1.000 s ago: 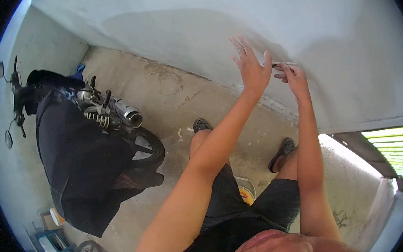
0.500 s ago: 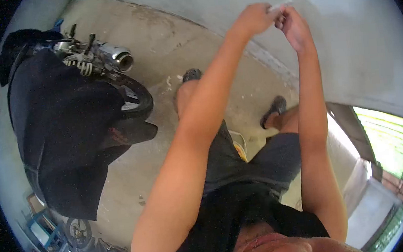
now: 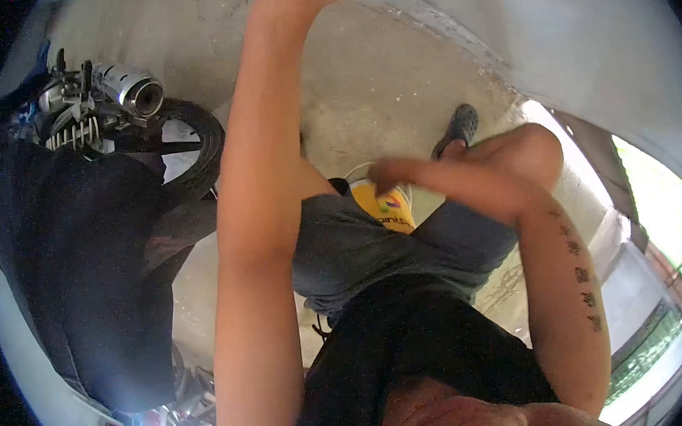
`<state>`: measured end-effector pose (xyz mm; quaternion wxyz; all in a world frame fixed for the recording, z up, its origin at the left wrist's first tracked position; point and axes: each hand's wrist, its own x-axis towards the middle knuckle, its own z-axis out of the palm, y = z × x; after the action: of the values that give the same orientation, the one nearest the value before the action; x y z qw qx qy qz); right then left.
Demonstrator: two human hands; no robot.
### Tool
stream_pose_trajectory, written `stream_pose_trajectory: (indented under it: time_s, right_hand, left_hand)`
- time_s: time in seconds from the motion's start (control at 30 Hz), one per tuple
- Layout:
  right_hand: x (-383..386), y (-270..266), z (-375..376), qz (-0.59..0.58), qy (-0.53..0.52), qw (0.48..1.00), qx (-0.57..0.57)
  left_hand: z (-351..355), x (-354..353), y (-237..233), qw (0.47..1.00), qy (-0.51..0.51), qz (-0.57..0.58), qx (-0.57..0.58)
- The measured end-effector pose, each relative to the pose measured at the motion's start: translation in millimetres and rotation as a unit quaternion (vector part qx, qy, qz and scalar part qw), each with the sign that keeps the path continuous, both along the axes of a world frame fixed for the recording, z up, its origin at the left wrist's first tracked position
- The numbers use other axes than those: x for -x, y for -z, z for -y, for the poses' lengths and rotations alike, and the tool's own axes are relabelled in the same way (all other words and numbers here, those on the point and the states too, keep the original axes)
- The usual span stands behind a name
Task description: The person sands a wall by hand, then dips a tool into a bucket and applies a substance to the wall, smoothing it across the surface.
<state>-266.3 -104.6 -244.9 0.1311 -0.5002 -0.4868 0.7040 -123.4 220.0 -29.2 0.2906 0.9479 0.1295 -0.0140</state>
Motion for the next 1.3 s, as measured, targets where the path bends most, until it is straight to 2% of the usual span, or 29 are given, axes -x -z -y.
stream_pose_trajectory:
  time_s: [0.03,0.07,0.1,0.13,0.17,0.2,0.23,0.27,0.3,0.37,0.4,0.47,0.53,0.57,0.63,0.73,0.8,0.87,0.9,0.93,1.0,1.03,1.07,1.13,1.23,1.3]
  right_hand:
    - [37,19,-6,0.091,-0.235,0.965,0.066]
    - [84,73,36,0.109,-0.29,0.948,-0.066]
    - [110,98,55,0.077,-0.335,0.938,-0.045]
    - [112,72,31,0.072,-0.468,0.879,-0.052]
    - [96,42,20,0.09,-0.386,0.918,-0.023]
    - [97,48,29,0.107,-0.352,0.927,-0.068]
    - [83,33,17,0.103,-0.345,0.933,-0.029]
    - [75,22,6,0.099,-0.377,0.919,-0.053]
    - [68,24,12,0.027,-0.353,0.932,-0.081]
    - [89,46,58,0.056,-0.306,0.945,-0.099]
    - [81,25,47,0.057,-0.313,0.945,-0.074]
    - [74,-3,45,0.074,-0.327,0.93,-0.148]
    - [93,11,80,0.056,-0.213,0.963,-0.157]
    - [90,17,90,0.053,-0.222,0.961,-0.159]
    - [86,5,103,0.071,-0.122,0.963,-0.229]
    - [93,-1,108,0.113,-0.175,0.962,-0.174]
    - [88,-6,104,0.113,-0.17,0.96,-0.192]
    - [87,-16,96,0.187,-0.133,0.964,-0.133]
    - [78,-15,92,0.15,-0.089,0.967,-0.184]
    - [77,-20,87,0.151,-0.092,0.968,-0.179]
    - [89,-7,94,0.141,-0.201,0.956,-0.158]
    - [106,12,118,0.1,-0.12,0.968,-0.199]
    - [107,-8,95,0.173,-0.161,0.969,-0.075]
    - [105,-18,87,0.161,-0.053,0.985,-0.041]
    - [104,-14,73,0.187,-0.078,0.978,-0.04]
    - [96,-19,58,0.189,-0.086,0.978,0.002]
  left_hand:
    - [-6,-6,10,0.992,0.04,-0.086,-0.084]
    - [-5,-10,18,0.992,0.031,-0.091,-0.081]
    - [5,-9,27,0.998,-0.05,-0.037,0.025]
    - [11,-10,40,0.983,-0.132,0.02,0.125]
    - [11,-14,65,0.994,-0.083,0.023,0.063]
    - [6,-21,84,0.999,-0.034,0.026,-0.002]
    - [-1,-33,84,0.998,-0.045,0.03,-0.011]
    - [2,-41,79,0.996,-0.059,0.048,0.039]
    - [5,-43,75,0.991,-0.069,0.061,0.093]
    - [4,-47,75,0.99,-0.086,0.036,0.104]
    - [0,-49,77,0.988,-0.1,0.014,0.113]
    - [-2,-50,82,0.985,-0.116,0.015,0.124]
    - [-5,-48,85,0.982,-0.133,0.011,0.135]
    - [-7,-46,86,0.979,-0.141,-0.001,0.149]
    - [-5,-41,92,0.973,-0.151,-0.02,0.172]
    - [-8,-34,95,0.959,-0.203,0.017,0.197]
    - [-11,-25,96,0.943,-0.228,-0.033,0.242]
    - [-11,-14,108,0.937,-0.235,-0.044,0.256]
    - [-10,-11,111,0.932,-0.236,-0.048,0.27]
    - [-9,-6,113,0.931,-0.237,-0.046,0.275]
    - [-11,4,111,0.918,-0.267,-0.025,0.293]
    - [-11,7,113,0.915,-0.271,-0.021,0.3]
    - [-9,13,115,0.907,-0.282,-0.032,0.31]
    - [-3,23,126,0.896,-0.298,-0.049,0.326]
    - [5,38,138,0.886,-0.315,-0.052,0.335]
    - [9,48,139,0.896,-0.283,-0.107,0.324]
